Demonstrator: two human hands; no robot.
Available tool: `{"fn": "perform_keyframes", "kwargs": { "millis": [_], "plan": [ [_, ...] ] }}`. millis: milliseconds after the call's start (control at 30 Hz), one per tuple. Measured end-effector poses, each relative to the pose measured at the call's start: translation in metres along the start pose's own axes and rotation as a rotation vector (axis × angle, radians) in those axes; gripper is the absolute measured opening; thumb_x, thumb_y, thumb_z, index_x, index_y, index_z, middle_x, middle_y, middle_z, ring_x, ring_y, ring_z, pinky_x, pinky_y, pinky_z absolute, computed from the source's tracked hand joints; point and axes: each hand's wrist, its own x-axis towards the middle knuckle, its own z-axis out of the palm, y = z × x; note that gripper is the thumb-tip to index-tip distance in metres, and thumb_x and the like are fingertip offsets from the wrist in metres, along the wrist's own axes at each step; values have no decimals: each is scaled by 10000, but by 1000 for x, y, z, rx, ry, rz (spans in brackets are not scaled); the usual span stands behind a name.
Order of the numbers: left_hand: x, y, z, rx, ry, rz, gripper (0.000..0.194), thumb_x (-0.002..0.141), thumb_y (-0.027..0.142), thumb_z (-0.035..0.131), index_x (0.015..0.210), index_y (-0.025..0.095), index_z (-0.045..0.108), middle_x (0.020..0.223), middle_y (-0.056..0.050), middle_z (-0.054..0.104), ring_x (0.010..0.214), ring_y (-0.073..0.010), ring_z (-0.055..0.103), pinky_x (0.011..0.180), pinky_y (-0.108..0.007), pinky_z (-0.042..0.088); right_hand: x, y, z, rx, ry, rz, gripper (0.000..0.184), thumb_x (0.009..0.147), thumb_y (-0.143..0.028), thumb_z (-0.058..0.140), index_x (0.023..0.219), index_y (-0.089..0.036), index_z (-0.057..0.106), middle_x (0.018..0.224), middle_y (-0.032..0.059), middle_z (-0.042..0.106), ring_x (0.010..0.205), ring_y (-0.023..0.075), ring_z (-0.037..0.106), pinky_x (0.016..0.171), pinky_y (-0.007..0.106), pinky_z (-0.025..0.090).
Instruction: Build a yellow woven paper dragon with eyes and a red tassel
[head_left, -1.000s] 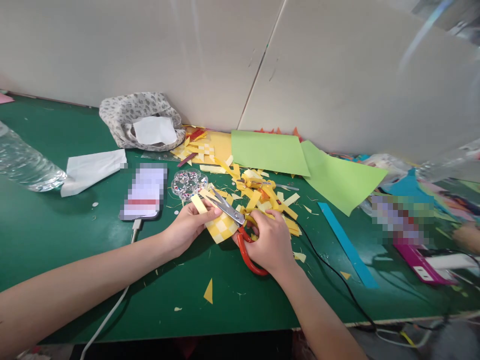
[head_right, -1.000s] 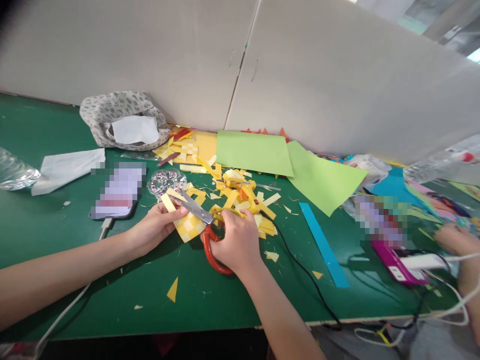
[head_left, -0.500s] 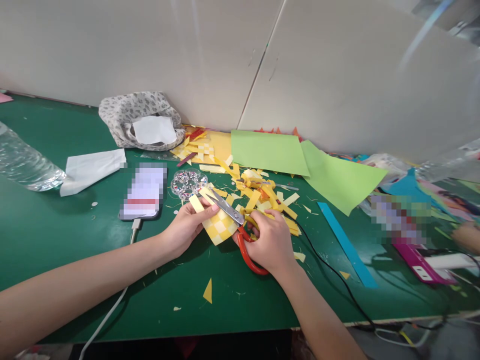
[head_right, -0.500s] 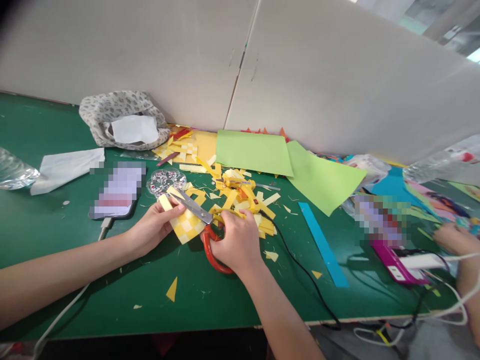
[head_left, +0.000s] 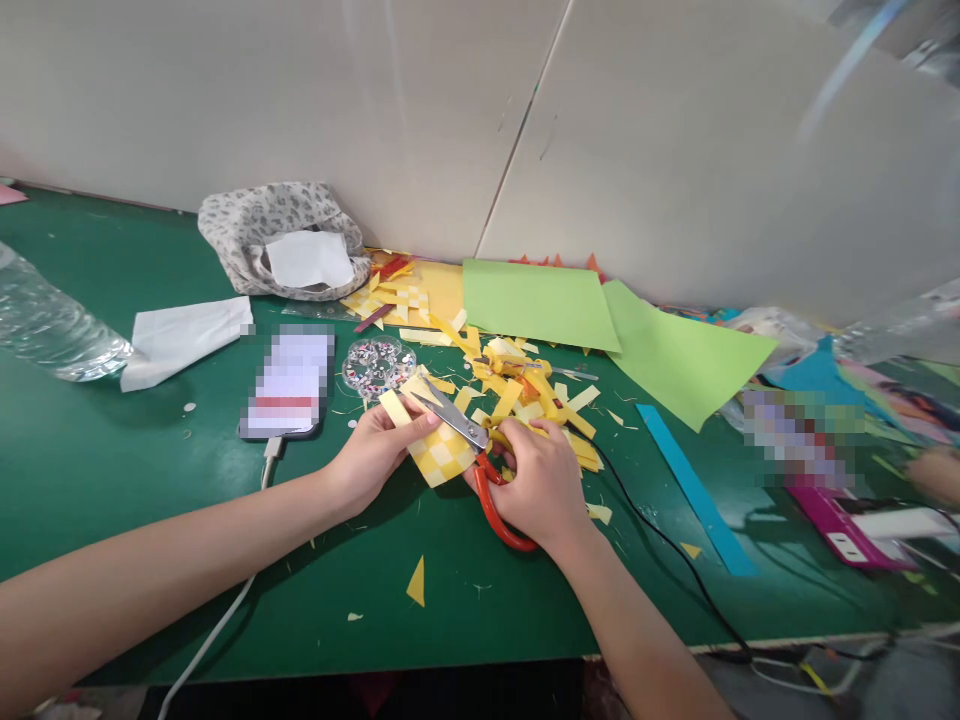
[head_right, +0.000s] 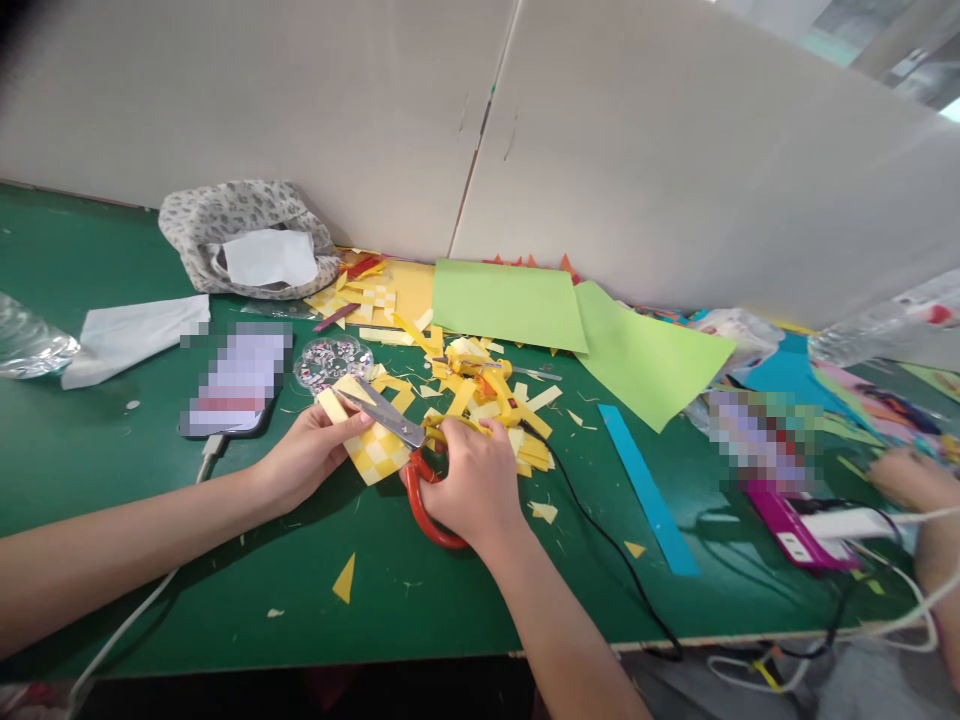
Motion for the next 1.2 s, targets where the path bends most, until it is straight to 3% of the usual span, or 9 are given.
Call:
{"fn": "perform_keyframes", "kwargs": {
  "millis": [367,767,1000,1200],
  "plan": [
    [-1,0,1,17,-17,-10,152,716,264,738,779,165,640,770,-12,685,744,-151,646,707,-270,508,0,0,-1,36,46,-5,234,692,-398,528,608,-223,396,484,-37,457,437,114,332,750,348,398],
    [-3,3,3,18,-17,-26,196,713,293,739,843,165,668,824,-34,704,778,-172,655,722,-283,508,-1,0,1,15,141,15,216,641,-345,563,562,-236,394,433,-40,439,475,148,422,691,320,409],
    [-2,2,4,-56,104,-39,173,675,230,745,800,172,641,785,-9,702,763,-166,657,721,-274,502,2,3,-2,-23,42,-25,272,683,-398,547,839,-180,502,752,60,587,676,215,538,755,373,381],
    [-3,1,4,11,77,-3,244,662,280,756,835,163,630,850,-35,706,867,-212,656,765,-317,506,1,4,2,-16,32,-3,287,691,-429,550,832,-188,485,765,59,593,707,226,560,739,360,371]
  ]
}}
